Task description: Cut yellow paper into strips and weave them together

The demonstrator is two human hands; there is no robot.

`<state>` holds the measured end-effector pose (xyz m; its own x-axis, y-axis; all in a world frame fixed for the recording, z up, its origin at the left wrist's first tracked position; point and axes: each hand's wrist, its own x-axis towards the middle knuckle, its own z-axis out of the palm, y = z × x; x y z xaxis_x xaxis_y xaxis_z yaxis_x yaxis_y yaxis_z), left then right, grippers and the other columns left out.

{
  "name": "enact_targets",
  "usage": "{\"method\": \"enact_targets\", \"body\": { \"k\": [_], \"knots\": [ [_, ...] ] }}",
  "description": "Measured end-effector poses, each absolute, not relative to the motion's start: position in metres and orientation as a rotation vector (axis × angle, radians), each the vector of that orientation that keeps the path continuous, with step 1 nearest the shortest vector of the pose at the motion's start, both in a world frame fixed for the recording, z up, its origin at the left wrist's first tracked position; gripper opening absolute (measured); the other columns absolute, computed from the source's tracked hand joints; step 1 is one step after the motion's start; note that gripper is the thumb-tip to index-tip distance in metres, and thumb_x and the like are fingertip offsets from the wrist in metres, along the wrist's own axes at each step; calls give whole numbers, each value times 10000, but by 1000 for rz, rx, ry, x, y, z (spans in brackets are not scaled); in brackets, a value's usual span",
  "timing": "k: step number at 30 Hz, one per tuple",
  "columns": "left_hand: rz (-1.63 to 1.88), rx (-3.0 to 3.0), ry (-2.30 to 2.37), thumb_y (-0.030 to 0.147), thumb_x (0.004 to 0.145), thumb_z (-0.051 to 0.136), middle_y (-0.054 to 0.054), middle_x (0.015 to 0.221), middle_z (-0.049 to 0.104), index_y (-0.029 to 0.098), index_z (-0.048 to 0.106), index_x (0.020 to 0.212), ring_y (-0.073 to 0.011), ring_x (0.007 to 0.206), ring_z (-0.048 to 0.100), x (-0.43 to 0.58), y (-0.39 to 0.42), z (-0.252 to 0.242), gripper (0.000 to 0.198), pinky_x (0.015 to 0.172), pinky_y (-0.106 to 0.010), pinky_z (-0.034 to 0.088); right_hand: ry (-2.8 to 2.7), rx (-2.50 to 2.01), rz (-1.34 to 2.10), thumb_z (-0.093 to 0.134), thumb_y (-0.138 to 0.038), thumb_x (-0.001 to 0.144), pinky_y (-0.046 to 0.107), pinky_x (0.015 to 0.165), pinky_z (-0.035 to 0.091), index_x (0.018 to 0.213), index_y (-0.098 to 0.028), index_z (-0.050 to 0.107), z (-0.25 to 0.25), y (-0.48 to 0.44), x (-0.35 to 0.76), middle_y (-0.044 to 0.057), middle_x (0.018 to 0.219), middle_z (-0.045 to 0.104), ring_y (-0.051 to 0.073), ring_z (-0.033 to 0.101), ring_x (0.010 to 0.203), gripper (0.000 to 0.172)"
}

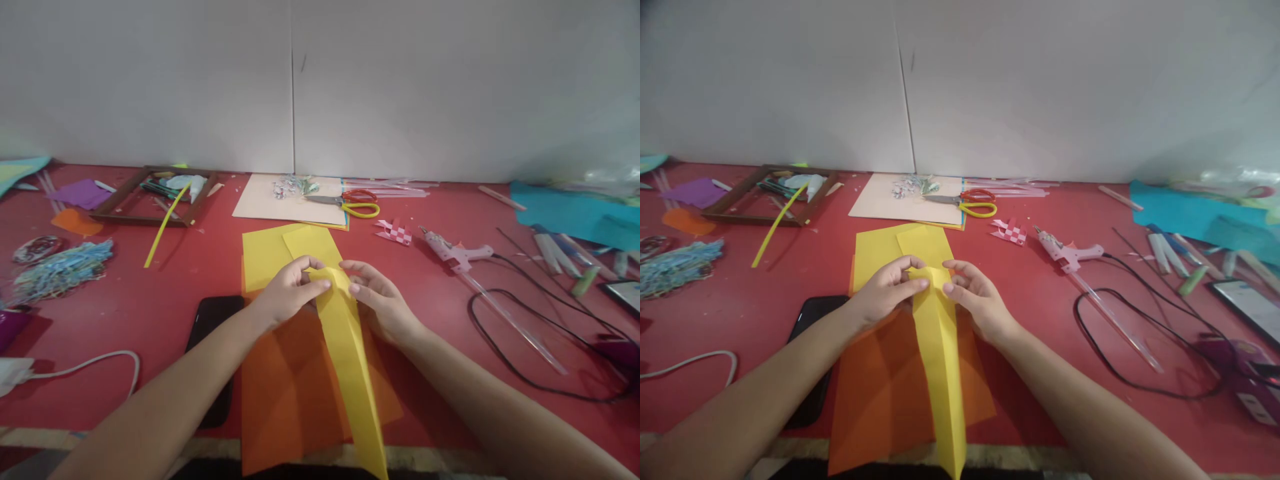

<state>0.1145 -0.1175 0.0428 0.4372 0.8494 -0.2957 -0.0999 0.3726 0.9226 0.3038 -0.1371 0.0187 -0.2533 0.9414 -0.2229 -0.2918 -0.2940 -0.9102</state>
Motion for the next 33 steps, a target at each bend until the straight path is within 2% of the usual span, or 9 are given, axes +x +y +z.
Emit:
{"method": "enact_targets", "body": {
  "k": [3,8,10,14,17,19,26,33],
  "knots": [
    [648,1010,966,255,797,706,26,716,627,196,470,1070,-142,617,658,114,-117,45,365,557,-283,574,-937,-1072,1671,812,-336,709,253,603,502,1090,-234,604,21,-135,304,-36,727,593,126,606,633,446],
    [597,1062,945,337,850,652,-2,734,647,184,514,1002,-141,616,666,111,-116,42,256,550,-273,570,-954,-1060,1673,838,-287,673,290,714,545,1114,-231,611,23,-136,302,16,892,676,165,662,792,498],
    [559,1107,918,364,871,622,-1,704,647,178,508,976,-125,537,643,110,-116,40,242,499,-246,536,-950,-1055,1688,842,-281,666,297,729,544,1118,-228,625,24,-136,303,19,897,690,167,666,802,504],
    [456,1213,879,389,884,608,62,649,567,177,518,955,-41,367,502,109,-117,40,241,407,-182,408,-938,-1057,1748,815,-354,705,293,658,523,947,-197,669,23,-136,303,9,802,692,150,659,686,323],
    [430,1256,896,432,871,621,81,637,511,181,530,931,-20,349,430,108,-118,41,273,381,-179,334,-927,-1038,1789,823,-361,696,285,629,508,813,-197,630,22,-137,302,-9,742,683,139,648,636,278],
    [428,1275,935,456,866,619,77,638,513,185,532,931,-27,361,430,108,-117,42,292,385,-187,313,-927,-1050,1769,827,-360,689,282,623,502,801,-205,604,21,-138,301,-19,727,676,138,640,628,293],
    [415,1270,959,378,919,499,67,672,490,186,515,841,-37,386,475,108,-116,44,208,444,-215,329,-1051,-1128,1692,798,-398,712,259,568,453,825,-199,627,19,-138,302,-12,709,644,125,583,604,286],
    [397,1349,966,392,904,510,57,655,502,184,532,839,-75,478,523,108,-118,45,219,530,-233,377,-1223,-1181,1568,744,-435,754,259,537,381,780,-190,648,19,-139,303,-16,678,583,112,496,575,265]
  ]
}}
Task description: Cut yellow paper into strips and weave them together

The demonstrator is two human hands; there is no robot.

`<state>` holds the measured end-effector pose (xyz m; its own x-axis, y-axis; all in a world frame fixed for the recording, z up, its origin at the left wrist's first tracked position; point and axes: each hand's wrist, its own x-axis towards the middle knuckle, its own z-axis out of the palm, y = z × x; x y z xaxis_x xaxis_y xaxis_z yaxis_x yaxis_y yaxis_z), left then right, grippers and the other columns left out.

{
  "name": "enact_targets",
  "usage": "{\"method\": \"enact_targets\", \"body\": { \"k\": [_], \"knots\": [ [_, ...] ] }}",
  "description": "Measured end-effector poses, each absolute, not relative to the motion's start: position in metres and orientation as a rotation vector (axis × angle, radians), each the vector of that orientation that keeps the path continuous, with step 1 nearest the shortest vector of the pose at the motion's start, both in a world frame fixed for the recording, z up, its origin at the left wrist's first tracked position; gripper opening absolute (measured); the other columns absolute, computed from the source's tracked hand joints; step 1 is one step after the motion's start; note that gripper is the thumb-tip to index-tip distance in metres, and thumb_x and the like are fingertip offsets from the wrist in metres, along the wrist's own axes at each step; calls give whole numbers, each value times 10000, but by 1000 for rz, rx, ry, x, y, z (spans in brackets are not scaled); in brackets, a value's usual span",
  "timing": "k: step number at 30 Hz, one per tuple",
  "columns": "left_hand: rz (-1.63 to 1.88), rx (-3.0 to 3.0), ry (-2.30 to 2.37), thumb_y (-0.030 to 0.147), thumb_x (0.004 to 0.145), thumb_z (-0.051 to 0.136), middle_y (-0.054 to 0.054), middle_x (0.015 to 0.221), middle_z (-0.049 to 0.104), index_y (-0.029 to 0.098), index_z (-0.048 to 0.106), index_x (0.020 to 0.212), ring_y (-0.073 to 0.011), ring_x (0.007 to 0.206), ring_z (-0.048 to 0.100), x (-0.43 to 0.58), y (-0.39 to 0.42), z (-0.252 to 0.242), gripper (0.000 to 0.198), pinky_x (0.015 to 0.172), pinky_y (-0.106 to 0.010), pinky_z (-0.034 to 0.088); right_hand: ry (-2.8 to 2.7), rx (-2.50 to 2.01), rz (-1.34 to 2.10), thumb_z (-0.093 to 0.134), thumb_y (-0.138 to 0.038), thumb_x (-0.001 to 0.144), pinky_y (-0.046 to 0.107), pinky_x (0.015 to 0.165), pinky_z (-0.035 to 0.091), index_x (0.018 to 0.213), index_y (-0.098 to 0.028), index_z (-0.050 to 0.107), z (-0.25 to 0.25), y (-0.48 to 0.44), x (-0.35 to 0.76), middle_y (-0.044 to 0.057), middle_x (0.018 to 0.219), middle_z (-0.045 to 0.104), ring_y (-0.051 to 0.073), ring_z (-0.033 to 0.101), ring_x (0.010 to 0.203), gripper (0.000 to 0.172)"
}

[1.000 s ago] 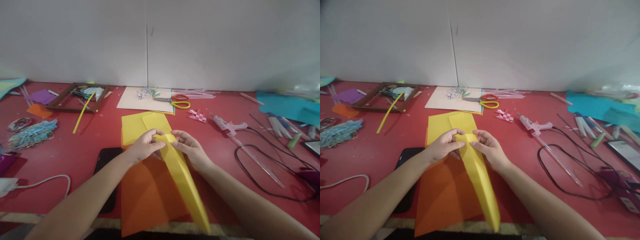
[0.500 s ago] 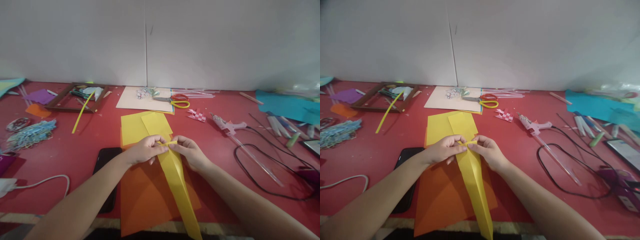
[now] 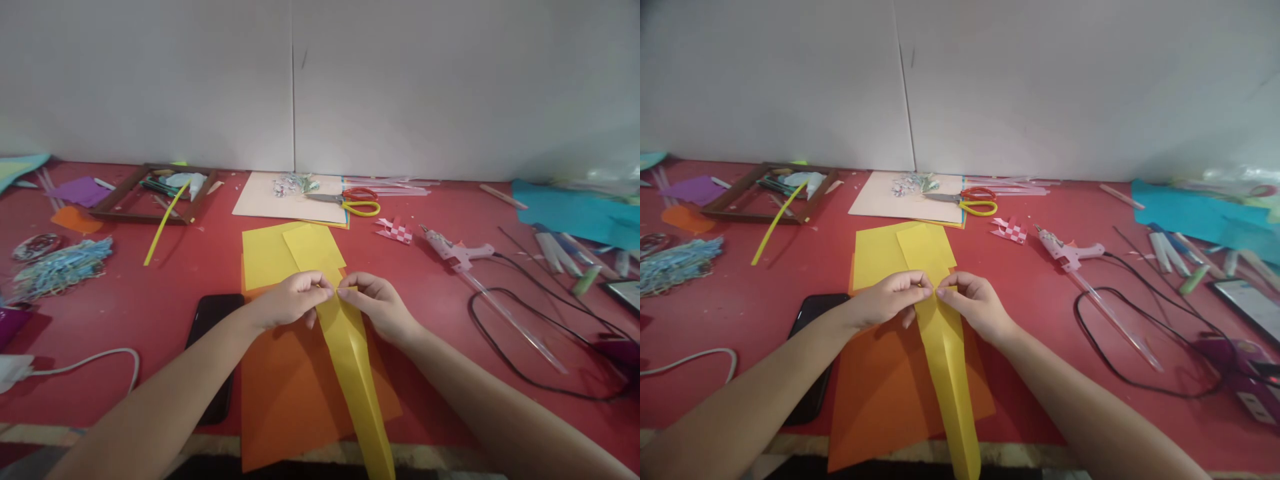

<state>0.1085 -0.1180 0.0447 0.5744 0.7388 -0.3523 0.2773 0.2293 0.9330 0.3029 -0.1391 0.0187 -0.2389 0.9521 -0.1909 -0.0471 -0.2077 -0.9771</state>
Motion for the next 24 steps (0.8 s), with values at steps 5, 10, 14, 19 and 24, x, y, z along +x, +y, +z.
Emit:
{"method": "enact_targets", "body": {
  "k": [5,10,14,19,24],
  "knots": [
    [467,1386,971,363,870,568,30,721,528,180,617,854,-97,615,503,109,-116,44,190,589,-241,381,-1302,-1160,1466,731,-406,764,251,505,305,748,-190,653,21,-139,302,-36,633,529,86,383,525,230],
    [542,1430,968,349,848,590,25,698,544,175,652,819,-112,645,459,109,-115,44,187,624,-258,370,-1316,-1173,1388,729,-420,752,265,539,352,748,-194,658,22,-140,301,-12,667,575,113,458,574,237],
    [575,1448,937,351,850,588,0,768,600,173,660,832,-141,734,520,109,-114,42,193,706,-282,407,-1365,-1192,1330,719,-424,757,274,544,368,742,-195,657,20,-140,302,-3,663,588,125,478,583,238],
    [595,1457,924,346,846,590,-7,784,622,178,661,816,-157,769,543,110,-114,40,185,749,-304,423,-1394,-1172,1271,704,-401,778,275,532,368,723,-200,650,20,-141,302,-9,633,570,123,463,566,215],
    [611,1415,905,341,845,603,-2,799,630,180,664,819,-147,780,550,110,-114,40,174,773,-301,420,-1394,-1141,1246,704,-362,783,276,540,381,722,-199,653,21,-141,301,-4,648,583,124,483,578,181]
  ]
}}
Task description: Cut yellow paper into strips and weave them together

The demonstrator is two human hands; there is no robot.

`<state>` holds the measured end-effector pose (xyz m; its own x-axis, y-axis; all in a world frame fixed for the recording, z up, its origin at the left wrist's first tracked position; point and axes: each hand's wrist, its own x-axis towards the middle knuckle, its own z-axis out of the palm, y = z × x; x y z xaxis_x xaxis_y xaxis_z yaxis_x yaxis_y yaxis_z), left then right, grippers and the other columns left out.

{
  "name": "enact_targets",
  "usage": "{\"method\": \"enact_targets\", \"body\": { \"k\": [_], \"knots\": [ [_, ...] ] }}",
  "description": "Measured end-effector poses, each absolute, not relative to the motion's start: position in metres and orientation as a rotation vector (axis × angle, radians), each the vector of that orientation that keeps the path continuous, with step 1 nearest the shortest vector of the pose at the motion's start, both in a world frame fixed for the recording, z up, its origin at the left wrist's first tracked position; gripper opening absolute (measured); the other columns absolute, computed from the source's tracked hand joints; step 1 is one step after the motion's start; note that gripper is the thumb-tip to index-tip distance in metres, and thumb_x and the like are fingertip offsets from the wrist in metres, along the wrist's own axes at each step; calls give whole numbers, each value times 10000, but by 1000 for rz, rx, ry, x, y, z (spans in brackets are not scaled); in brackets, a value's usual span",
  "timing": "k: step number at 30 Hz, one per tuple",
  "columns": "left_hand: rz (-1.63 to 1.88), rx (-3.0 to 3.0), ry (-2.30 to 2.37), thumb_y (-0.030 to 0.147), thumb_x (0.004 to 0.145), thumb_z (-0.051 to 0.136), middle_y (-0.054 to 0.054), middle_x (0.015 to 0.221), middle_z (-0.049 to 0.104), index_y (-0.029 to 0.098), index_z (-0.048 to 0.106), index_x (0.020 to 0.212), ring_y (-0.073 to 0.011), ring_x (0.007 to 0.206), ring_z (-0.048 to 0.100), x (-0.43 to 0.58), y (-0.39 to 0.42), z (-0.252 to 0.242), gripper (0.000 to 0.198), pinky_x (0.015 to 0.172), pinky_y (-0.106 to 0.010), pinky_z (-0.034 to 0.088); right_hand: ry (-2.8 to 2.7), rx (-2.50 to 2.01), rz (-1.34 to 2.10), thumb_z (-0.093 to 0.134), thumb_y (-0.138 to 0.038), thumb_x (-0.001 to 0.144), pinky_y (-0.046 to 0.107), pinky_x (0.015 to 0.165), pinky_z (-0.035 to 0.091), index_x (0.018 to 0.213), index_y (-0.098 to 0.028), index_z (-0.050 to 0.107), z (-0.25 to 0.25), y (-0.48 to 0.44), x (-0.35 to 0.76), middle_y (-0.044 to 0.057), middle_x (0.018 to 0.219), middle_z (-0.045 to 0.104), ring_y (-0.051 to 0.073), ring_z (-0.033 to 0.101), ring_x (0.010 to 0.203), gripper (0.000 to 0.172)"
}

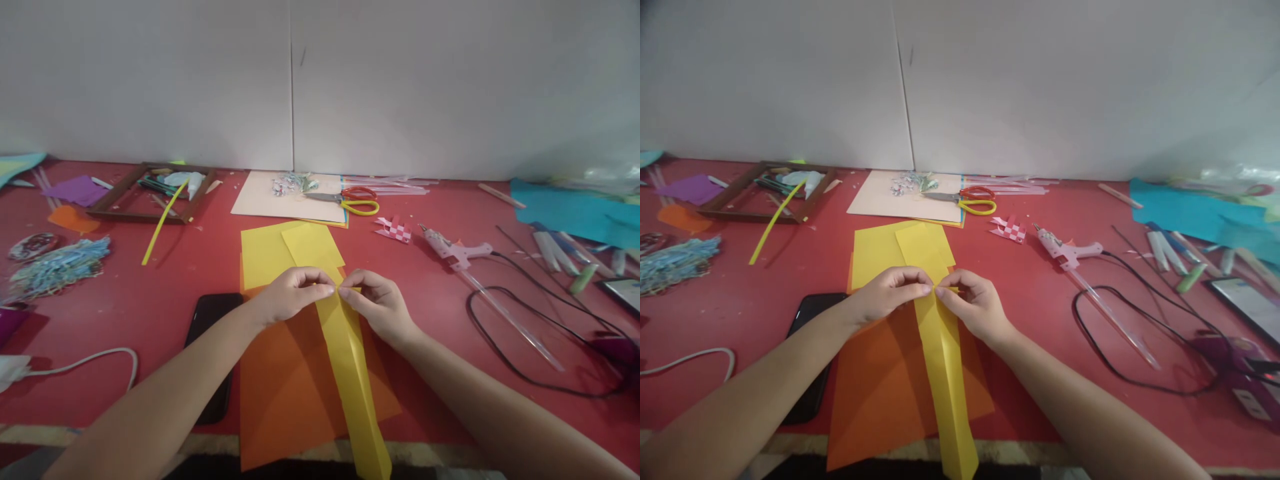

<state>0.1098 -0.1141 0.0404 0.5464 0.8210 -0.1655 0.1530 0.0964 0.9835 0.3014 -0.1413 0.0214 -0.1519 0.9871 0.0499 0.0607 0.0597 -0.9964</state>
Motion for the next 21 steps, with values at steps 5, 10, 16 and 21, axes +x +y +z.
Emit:
{"method": "enact_targets", "body": {
  "k": [5,10,16,21],
  "knots": [
    [615,1405,904,328,847,602,2,796,622,180,657,812,-144,778,546,110,-114,41,161,768,-293,411,-1414,-1140,1213,699,-351,791,277,543,392,721,-201,648,21,-142,301,-2,655,588,127,493,581,173],
    [616,1392,904,306,841,605,9,786,616,178,653,802,-136,775,539,112,-114,43,142,773,-285,401,-1433,-1126,1169,690,-329,804,269,537,392,724,-202,645,19,-142,301,-5,657,581,121,490,575,158],
    [607,1374,915,315,842,608,18,758,590,171,652,800,-121,731,506,110,-115,42,156,714,-264,381,-1423,-1109,1178,710,-358,786,260,537,412,725,-198,635,22,-143,302,-4,659,588,121,505,578,186],
    [603,1335,977,364,841,613,29,724,567,167,655,811,-108,660,463,108,-113,41,204,655,-255,358,-1292,-1131,1377,729,-446,769,268,538,426,733,-198,607,24,-144,303,-1,669,594,134,535,583,278]
  ]
}}
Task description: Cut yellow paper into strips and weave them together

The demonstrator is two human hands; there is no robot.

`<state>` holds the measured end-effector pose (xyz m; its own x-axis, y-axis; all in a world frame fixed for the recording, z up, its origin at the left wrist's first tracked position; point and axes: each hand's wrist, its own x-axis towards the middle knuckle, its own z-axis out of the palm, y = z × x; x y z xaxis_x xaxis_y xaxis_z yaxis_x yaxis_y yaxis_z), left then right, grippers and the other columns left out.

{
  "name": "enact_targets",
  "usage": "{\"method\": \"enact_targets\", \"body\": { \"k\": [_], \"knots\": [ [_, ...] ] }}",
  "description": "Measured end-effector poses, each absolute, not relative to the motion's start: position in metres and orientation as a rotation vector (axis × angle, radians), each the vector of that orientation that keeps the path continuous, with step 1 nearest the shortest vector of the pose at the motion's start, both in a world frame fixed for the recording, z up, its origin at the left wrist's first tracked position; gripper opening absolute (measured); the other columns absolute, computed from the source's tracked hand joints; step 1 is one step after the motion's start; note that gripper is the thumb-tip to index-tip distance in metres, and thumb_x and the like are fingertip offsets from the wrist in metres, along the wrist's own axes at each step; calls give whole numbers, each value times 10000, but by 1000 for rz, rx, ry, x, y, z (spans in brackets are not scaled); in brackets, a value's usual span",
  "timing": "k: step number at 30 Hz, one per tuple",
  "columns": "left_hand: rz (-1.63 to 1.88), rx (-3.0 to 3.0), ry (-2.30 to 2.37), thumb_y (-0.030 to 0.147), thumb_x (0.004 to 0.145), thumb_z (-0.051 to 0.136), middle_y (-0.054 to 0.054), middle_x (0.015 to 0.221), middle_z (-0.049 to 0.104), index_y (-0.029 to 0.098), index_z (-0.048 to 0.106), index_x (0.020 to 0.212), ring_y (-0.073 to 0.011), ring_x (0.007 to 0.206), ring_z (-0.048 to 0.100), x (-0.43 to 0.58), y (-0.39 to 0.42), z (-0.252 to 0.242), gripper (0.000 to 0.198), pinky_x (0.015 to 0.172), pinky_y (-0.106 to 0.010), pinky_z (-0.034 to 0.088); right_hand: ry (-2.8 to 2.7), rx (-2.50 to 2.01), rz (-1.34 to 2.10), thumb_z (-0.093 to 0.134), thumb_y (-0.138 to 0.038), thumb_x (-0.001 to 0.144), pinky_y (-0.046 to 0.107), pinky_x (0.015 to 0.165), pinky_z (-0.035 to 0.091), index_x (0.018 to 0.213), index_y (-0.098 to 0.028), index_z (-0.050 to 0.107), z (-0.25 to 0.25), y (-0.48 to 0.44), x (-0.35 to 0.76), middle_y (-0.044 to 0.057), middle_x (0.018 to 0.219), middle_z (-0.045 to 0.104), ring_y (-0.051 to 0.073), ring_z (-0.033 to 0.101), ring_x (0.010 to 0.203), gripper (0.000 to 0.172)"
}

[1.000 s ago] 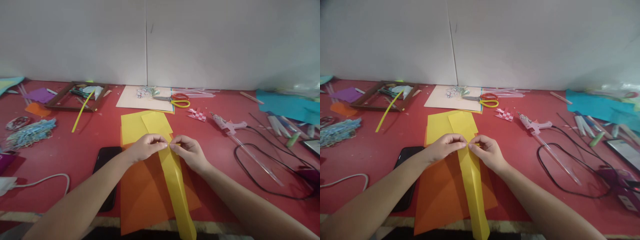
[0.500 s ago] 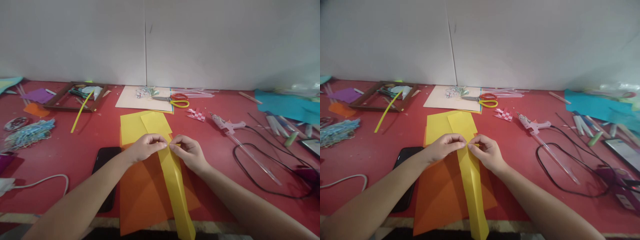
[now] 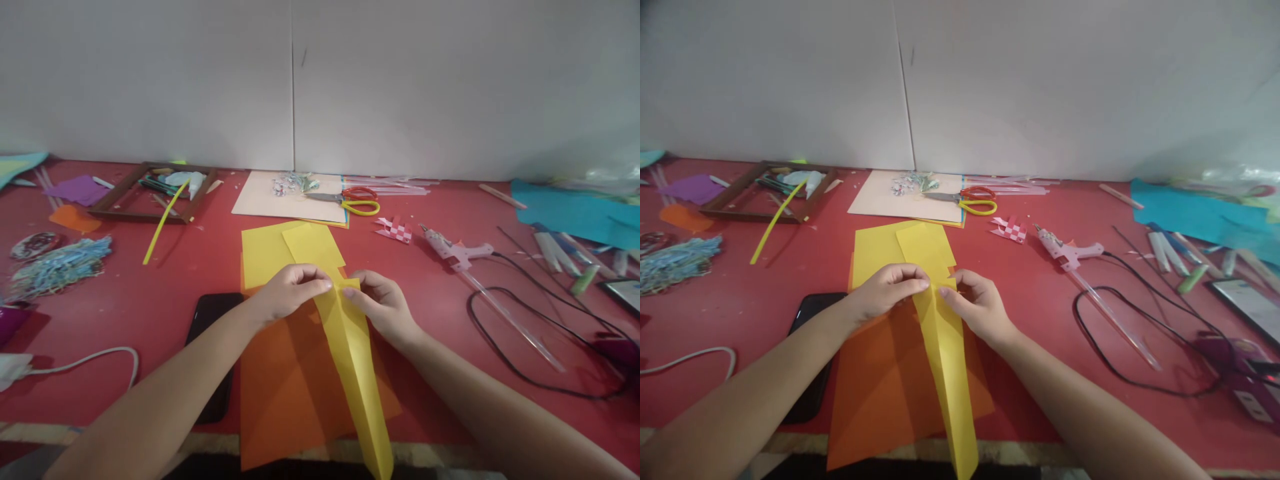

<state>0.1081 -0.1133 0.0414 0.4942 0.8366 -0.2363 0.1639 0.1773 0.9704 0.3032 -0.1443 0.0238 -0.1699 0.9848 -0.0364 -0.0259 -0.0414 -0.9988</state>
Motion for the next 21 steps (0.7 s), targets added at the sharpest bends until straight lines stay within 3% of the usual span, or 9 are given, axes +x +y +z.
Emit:
{"method": "enact_targets", "body": {
  "k": [9,21],
  "knots": [
    [618,1360,1015,379,846,614,26,745,575,165,663,843,-107,680,465,108,-114,42,219,674,-252,365,-1348,-1118,1253,705,-395,805,251,488,309,657,-202,523,19,-144,303,-41,588,470,99,410,521,304],
    [625,1357,953,441,860,610,24,740,566,166,658,872,-102,645,460,108,-114,43,279,634,-248,355,-1307,-1111,1222,715,-411,794,242,501,359,668,-201,550,23,-143,302,-32,608,511,105,439,540,295]
  ]
}}
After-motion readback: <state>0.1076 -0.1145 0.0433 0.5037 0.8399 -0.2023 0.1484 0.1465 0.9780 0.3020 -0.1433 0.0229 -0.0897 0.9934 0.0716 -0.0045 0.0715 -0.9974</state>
